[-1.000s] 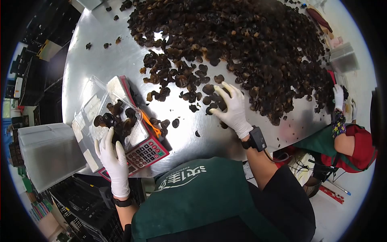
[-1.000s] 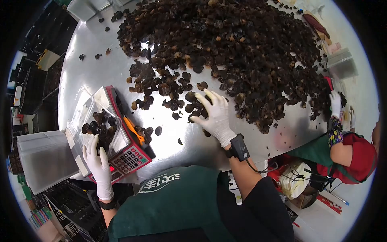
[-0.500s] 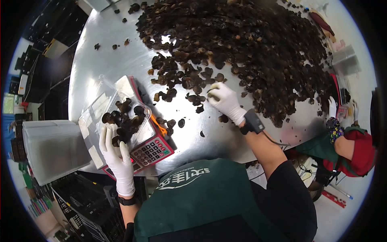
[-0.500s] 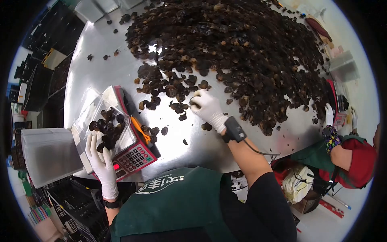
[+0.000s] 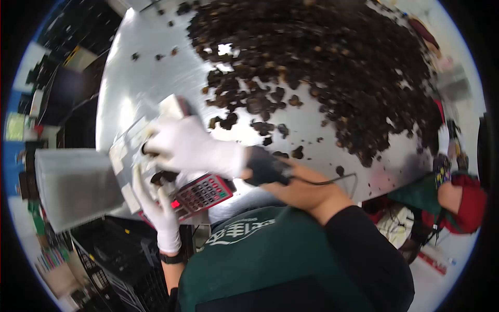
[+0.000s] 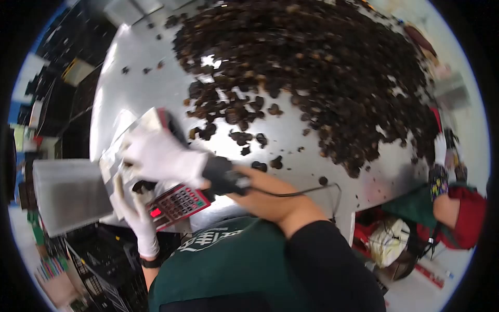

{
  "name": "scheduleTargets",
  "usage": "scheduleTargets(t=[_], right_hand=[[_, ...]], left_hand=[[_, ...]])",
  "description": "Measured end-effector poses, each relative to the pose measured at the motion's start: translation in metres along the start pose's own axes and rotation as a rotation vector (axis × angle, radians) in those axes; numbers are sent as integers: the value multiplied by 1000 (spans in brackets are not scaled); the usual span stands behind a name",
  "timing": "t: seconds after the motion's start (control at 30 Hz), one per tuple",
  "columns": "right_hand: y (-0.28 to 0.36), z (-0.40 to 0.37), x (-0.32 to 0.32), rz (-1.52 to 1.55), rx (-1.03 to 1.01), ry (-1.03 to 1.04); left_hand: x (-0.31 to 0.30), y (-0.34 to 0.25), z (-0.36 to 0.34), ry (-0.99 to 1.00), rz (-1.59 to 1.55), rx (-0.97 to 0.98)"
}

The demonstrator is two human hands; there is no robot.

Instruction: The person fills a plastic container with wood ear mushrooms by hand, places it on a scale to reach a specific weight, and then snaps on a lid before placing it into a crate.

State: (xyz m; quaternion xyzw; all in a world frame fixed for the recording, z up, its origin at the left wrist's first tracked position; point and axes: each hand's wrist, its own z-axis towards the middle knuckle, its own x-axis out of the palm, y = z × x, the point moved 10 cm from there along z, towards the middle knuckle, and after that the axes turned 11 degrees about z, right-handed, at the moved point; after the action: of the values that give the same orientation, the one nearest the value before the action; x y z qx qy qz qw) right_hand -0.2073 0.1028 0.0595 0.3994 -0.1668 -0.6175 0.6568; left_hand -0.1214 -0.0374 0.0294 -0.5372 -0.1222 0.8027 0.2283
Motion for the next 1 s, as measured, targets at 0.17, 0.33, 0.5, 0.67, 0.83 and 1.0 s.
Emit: scheduleTargets(t=[0.17, 0.33, 0.5, 0.67, 0.83, 1.0], right_hand=[[-7, -15, 70, -380, 79, 387], [6, -65, -36, -123, 26, -85], [-38, -211, -150, -400, 544, -229], [-42, -270, -129, -614, 535, -69], [-71, -268, -157, -434, 659, -358], [-70, -218, -152, -817, 456, -120]], left_hand=[[9, -2, 7, 2, -88, 13], [31, -6, 7, 201, 349, 128], [31, -6, 10, 199, 350, 127], [33, -10, 13, 189, 317, 124], [31, -10, 12, 201, 326, 125], [31, -10, 11, 192, 318, 116]])
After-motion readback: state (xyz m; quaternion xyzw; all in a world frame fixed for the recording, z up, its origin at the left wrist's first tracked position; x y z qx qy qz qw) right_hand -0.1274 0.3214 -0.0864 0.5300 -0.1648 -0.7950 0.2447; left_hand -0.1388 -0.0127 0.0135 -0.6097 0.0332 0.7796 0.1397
